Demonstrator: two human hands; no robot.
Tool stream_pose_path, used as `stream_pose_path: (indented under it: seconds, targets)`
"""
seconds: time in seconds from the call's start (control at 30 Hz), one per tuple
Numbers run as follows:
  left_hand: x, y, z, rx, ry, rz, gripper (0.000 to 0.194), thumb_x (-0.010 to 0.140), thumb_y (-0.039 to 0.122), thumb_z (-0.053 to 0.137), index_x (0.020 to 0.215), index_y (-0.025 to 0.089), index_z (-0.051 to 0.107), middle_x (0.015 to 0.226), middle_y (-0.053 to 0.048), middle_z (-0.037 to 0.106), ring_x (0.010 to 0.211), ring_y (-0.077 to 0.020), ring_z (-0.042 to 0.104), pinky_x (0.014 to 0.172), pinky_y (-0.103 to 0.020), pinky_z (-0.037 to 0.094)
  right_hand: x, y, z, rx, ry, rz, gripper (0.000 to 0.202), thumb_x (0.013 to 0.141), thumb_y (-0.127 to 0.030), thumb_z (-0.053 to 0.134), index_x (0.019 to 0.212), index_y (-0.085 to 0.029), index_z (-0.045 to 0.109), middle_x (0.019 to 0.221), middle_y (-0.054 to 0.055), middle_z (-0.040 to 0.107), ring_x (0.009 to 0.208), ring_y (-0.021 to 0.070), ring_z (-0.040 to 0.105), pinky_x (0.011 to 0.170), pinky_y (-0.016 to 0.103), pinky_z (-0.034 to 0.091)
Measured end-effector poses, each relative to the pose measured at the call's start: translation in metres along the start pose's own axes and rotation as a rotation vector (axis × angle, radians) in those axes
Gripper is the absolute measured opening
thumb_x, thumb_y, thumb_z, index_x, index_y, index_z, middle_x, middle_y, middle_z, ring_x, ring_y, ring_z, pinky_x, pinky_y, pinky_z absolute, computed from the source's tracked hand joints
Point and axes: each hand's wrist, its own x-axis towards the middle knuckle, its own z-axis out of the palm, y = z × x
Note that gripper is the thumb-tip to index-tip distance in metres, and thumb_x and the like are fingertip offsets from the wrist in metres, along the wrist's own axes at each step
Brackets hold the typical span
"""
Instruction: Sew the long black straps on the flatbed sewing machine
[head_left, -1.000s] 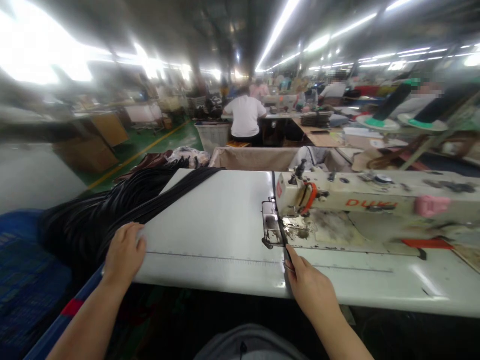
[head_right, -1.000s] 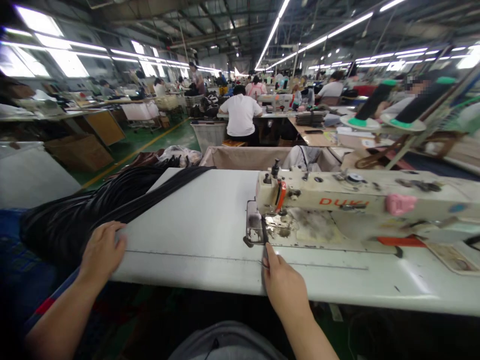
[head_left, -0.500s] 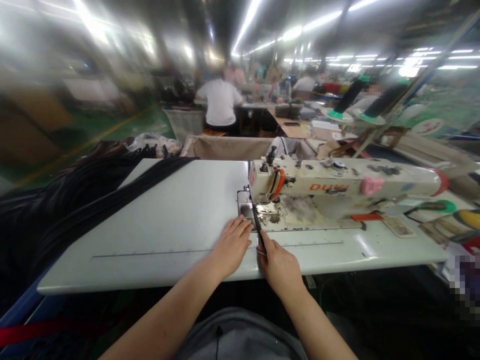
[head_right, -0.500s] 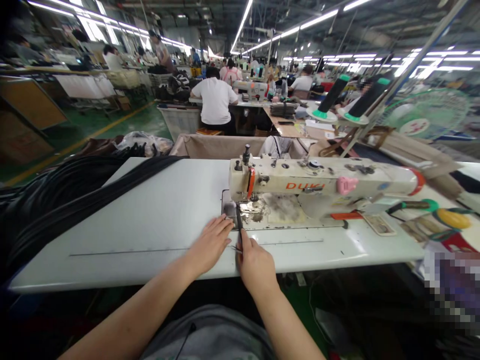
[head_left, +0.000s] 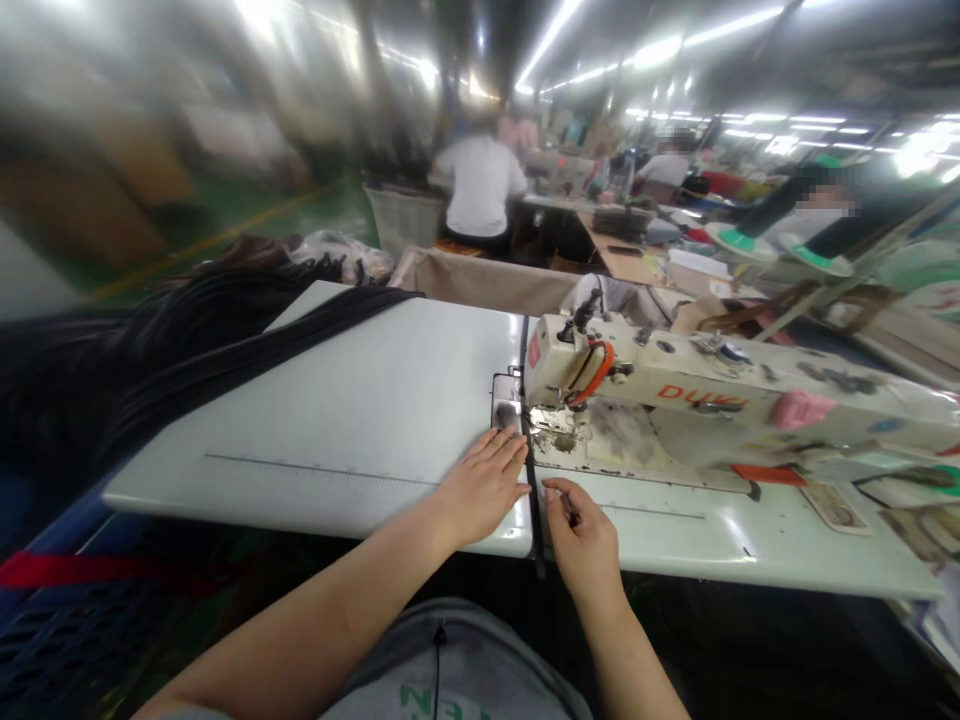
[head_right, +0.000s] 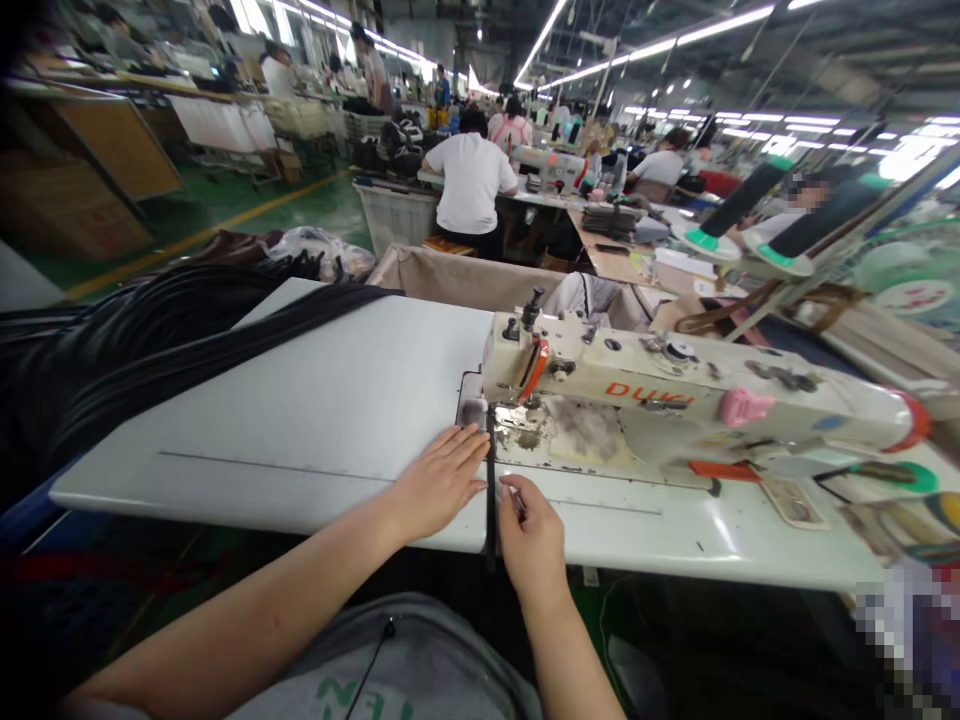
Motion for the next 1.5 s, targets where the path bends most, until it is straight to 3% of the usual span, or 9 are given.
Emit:
stream_pose_path:
  seconds: [0.17, 0.47, 0.93, 1.23, 1.5]
  targets:
    - [0.003, 0.004, -0.005, 0.021, -0.048, -0.031, 0.070, 0.108, 0.058, 0.042, 0.152, 0.004, 0.050, 0.162, -0.017, 0.047, 0.156, -0.0308, 0.037, 0.130, -0.044, 0.028, 0.000, -0.003, -0.003, 0.026, -0.008, 0.068, 0.040, 0.094, -0.054, 0.057, 0.095, -0.019, 0.077, 0.067, 0.001, 0.068, 0.054, 0.0166, 0.055, 0.057, 0.028, 0.047]
    - [0.003, 0.003, -0.004, 0.035, -0.050, -0.028, 0.069, 0.109, 0.058, 0.040, 0.153, 0.005, 0.049, 0.163, -0.015, 0.047, 0.156, -0.0300, 0.036, 0.131, -0.043, 0.027, 0.001, -0.004, -0.003, 0.046, -0.003, 0.095, 0.040, 0.090, -0.055, 0.060, 0.091, -0.018, 0.076, 0.066, 0.001, 0.065, 0.054, 0.0164, 0.052, 0.056, 0.028, 0.045]
    - [0.003, -0.001, 0.004, -0.024, -0.028, -0.043, 0.054, 0.110, 0.045, 0.045, 0.148, 0.007, 0.055, 0.159, -0.013, 0.052, 0.154, -0.0264, 0.040, 0.130, -0.043, 0.030, -0.002, -0.002, -0.003, 0.069, -0.007, 0.032, 0.033, 0.095, -0.047, 0.058, 0.094, -0.020, 0.076, 0.069, 0.000, 0.067, 0.057, 0.0159, 0.054, 0.062, 0.028, 0.048]
    - [0.019, -0.015, 0.012, -0.058, -0.051, -0.061, 0.046, 0.110, 0.039, 0.047, 0.144, 0.010, 0.059, 0.157, -0.014, 0.054, 0.151, -0.0258, 0.045, 0.129, -0.043, 0.031, -0.003, -0.002, -0.002, 0.075, -0.024, 0.024, 0.031, 0.096, -0.043, 0.055, 0.095, -0.020, 0.076, 0.069, 0.001, 0.068, 0.060, 0.0168, 0.057, 0.061, 0.028, 0.048]
    - [0.035, -0.026, 0.005, -0.079, -0.089, -0.106, 0.039, 0.105, 0.031, 0.056, 0.141, 0.015, 0.059, 0.155, -0.013, 0.056, 0.151, -0.0286, 0.044, 0.127, -0.049, 0.033, -0.006, -0.002, -0.003, 0.072, -0.034, 0.028, 0.030, 0.098, -0.042, 0.056, 0.097, -0.020, 0.076, 0.071, 0.001, 0.069, 0.063, 0.0179, 0.059, 0.061, 0.028, 0.046]
